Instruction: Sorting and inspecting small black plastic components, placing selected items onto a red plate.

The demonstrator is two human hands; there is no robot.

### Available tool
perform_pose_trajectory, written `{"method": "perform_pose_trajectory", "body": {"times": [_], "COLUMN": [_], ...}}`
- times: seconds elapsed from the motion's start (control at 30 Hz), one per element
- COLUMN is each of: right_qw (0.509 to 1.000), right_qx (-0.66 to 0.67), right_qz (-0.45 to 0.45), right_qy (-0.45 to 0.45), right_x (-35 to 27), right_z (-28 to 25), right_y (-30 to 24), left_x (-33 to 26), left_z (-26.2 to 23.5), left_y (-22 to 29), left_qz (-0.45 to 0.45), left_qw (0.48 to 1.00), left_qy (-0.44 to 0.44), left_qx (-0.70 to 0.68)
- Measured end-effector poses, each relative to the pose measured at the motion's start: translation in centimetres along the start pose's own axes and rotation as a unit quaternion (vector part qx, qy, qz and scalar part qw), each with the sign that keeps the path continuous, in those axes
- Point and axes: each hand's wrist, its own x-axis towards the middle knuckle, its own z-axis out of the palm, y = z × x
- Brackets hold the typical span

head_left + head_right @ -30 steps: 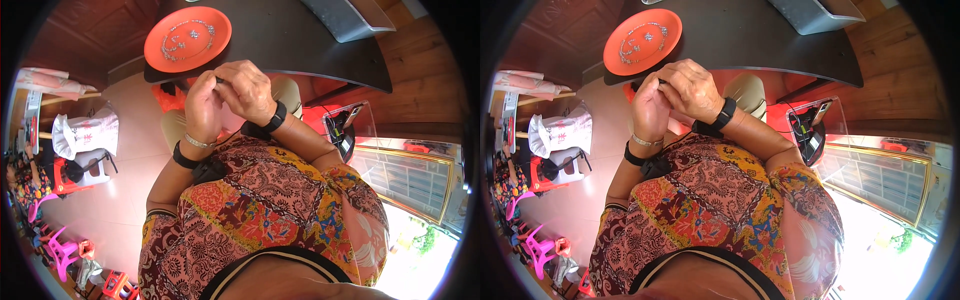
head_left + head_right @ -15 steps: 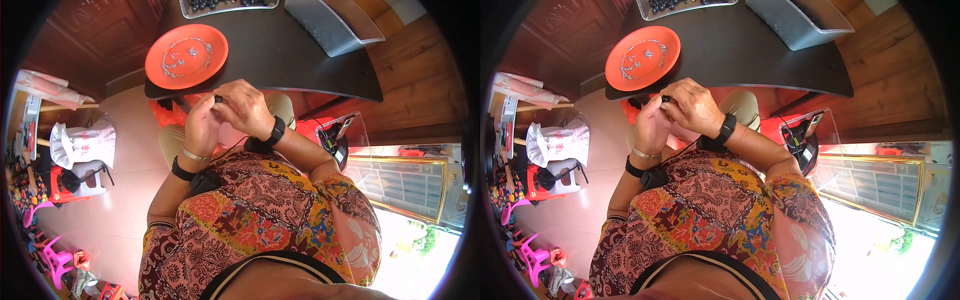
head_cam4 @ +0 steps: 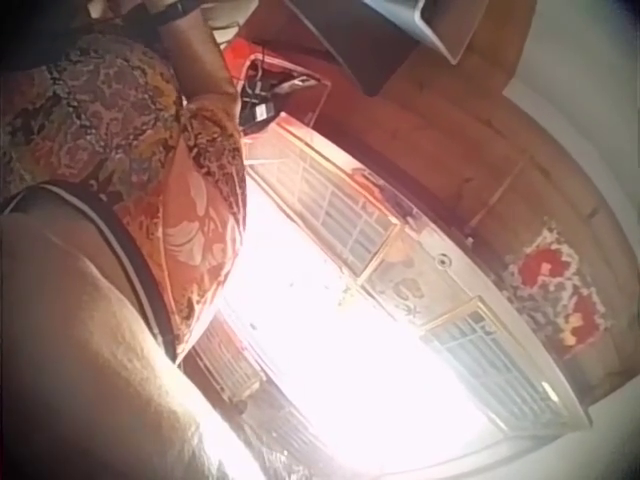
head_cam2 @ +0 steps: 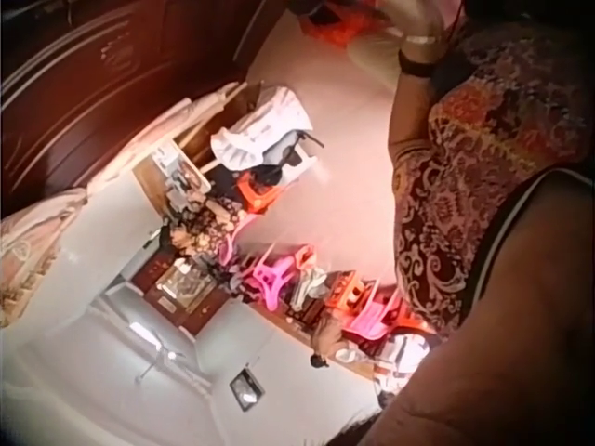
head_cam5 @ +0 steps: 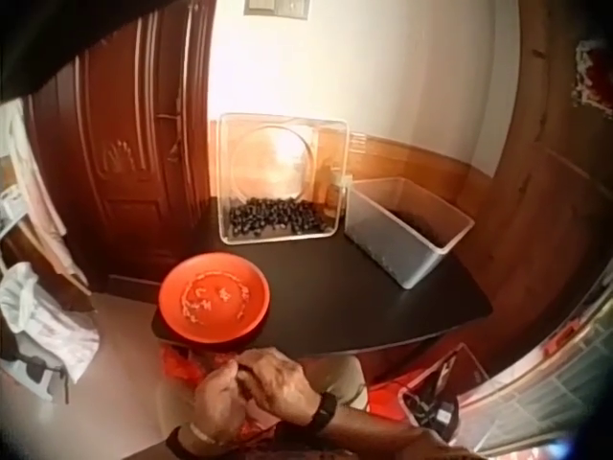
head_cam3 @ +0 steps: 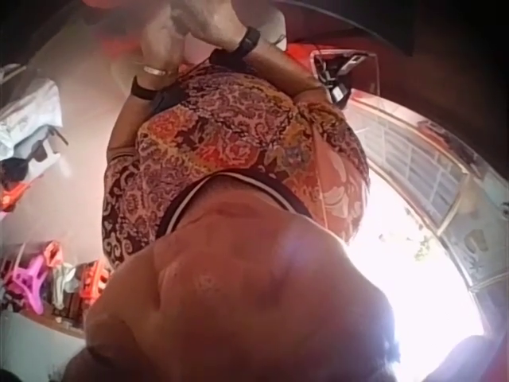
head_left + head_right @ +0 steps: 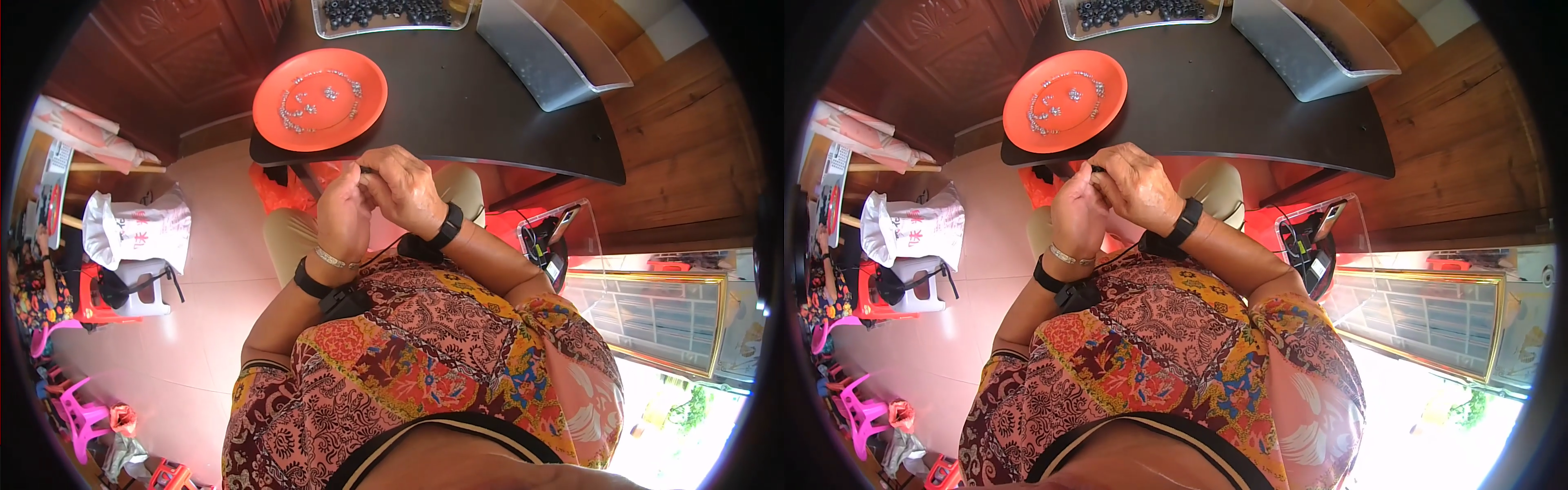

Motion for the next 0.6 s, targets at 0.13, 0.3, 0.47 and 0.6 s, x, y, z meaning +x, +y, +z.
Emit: {"method": "perform_pose_trajectory", "body": {"times": [0.13, 0.3, 0.47, 0.6], "right_qw": [1.0, 0.985, 0.867, 0.771], "right_qx": [0.017, -0.149, -0.448, -0.604], "right_qz": [0.017, -0.059, -0.046, 0.001], "right_qy": [0.017, 0.06, 0.213, 0.2], "right_x": [-0.1, 5.6, 13.1, 14.7], "right_z": [0.3, -6.8, -20.9, -24.8], "right_y": [0.2, 1.5, 9.7, 16.1], "left_x": [0.6, 0.3, 0.3, -0.4], "left_z": [0.0, 1.9, -1.3, -2.9], "left_y": [0.1, 3.1, 4.2, 4.7], "left_qz": [-0.019, -0.015, -0.017, 0.026], "left_qw": [0.999, 0.998, 0.998, 0.994], "left_qy": [0.019, -0.033, 0.019, 0.093], "left_qx": [-0.023, 0.047, 0.057, 0.041]}}
